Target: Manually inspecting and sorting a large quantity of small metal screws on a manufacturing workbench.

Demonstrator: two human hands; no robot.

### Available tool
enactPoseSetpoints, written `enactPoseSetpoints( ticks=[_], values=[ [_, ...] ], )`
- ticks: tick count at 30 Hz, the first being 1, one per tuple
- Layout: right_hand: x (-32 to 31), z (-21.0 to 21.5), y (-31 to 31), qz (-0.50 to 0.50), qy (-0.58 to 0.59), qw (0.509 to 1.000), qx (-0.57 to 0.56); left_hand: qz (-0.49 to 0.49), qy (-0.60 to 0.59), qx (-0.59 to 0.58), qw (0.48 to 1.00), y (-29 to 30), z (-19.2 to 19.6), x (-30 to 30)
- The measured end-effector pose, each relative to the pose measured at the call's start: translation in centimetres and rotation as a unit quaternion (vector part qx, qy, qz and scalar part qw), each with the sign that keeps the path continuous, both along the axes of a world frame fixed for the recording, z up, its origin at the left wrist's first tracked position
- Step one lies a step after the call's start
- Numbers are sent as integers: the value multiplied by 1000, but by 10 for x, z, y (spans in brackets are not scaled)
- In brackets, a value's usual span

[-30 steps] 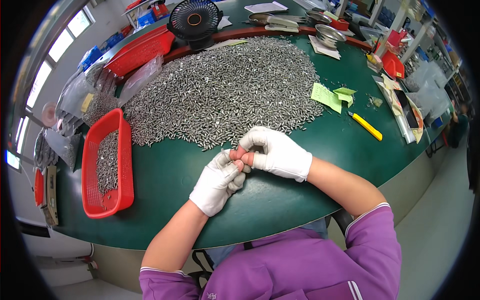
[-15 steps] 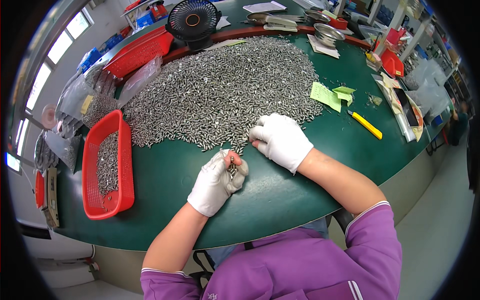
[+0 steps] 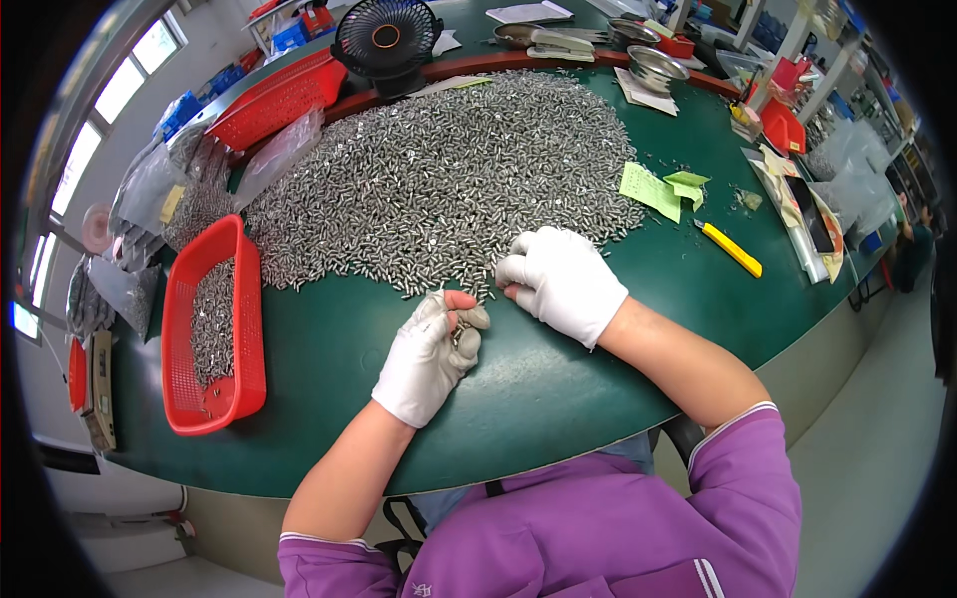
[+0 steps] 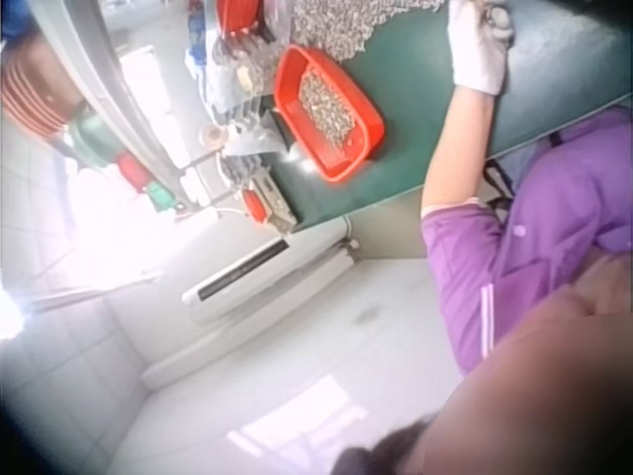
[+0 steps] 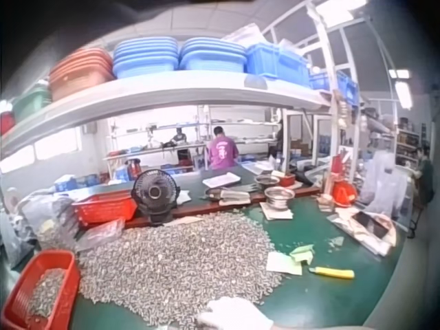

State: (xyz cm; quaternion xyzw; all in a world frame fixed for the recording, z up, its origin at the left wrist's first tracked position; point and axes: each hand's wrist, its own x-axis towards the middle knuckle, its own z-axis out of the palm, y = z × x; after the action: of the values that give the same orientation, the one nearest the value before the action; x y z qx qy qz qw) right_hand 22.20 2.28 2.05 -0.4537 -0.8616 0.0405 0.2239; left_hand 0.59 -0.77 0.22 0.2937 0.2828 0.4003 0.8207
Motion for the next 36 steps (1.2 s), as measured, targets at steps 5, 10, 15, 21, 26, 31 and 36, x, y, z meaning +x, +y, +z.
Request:
enactPoseSetpoints(
  ticks=[5, 10, 15, 21, 26, 31, 36],
  values=[
    [1, -1, 0, -14, 0, 999, -29, -4, -5, -9, 1000, 2, -2, 1],
    [-5, -3, -2, 7, 34, 999, -27, -14, 38, -17, 999, 1, 0, 1],
    [-9, 5, -8, 97, 132, 986, -4, -44, 98, 1, 994, -2, 9, 4],
    [-9, 6, -8, 130, 146, 981, -6, -57, 99, -7, 993, -1, 11, 3],
    [-4, 1, 1, 61, 75, 995, -1, -41, 85, -3, 996, 0, 7, 1],
    [0, -7, 7, 82, 6, 996, 29, -38, 114, -15, 993, -1, 14, 3],
    [-5, 0, 7, 84, -53, 994, 34, -45, 92, -4, 995, 0, 14, 2]
  ],
)
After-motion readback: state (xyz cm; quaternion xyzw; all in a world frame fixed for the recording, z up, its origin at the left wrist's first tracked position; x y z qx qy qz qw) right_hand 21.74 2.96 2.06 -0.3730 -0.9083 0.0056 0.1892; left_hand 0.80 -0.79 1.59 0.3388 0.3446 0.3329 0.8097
